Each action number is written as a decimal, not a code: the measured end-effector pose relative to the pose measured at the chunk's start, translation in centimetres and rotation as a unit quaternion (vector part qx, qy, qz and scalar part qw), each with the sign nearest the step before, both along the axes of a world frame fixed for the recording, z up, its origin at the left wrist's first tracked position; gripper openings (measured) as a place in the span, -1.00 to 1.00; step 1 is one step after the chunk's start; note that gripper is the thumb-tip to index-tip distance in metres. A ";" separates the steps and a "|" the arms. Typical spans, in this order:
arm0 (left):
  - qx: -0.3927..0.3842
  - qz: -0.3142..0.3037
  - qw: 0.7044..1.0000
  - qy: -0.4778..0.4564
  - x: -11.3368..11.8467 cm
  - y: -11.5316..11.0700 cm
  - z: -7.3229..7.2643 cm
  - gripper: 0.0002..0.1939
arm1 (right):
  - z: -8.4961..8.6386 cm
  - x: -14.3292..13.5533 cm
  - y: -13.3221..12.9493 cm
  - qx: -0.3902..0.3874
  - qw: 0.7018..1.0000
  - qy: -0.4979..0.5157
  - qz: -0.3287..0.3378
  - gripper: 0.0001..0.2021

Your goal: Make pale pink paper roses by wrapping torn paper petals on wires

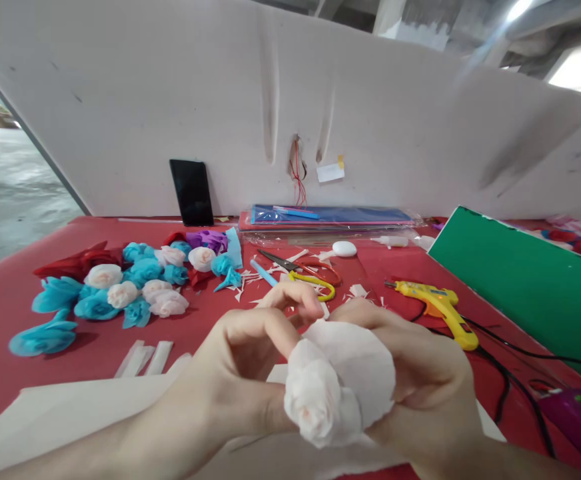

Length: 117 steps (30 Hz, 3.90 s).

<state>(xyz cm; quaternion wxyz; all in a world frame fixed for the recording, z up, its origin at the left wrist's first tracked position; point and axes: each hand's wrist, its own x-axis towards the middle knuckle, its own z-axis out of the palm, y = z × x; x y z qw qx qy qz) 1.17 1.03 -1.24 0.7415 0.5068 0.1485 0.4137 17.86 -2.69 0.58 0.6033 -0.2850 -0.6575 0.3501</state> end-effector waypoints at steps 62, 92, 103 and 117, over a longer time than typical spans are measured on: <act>0.104 -0.024 0.994 0.021 -0.4 1.4 0.9 -0.65 | 1.2 0.2 0.3 0.094 0.981 -0.158 -0.060 -0.74; 0.073 -0.105 0.974 0.188 -2.3 1.4 4.2 -0.82 | 0.8 0.0 0.5 0.065 0.982 -0.177 0.031 -0.82; 0.129 -0.149 0.948 0.252 -4.0 1.6 4.1 -0.69 | 0.6 0.6 0.3 -0.108 0.981 -0.135 0.091 -0.79; 0.111 -0.142 0.960 0.213 -3.3 1.8 4.3 -0.68 | 0.3 0.9 0.2 -0.112 0.981 -0.119 0.102 -0.72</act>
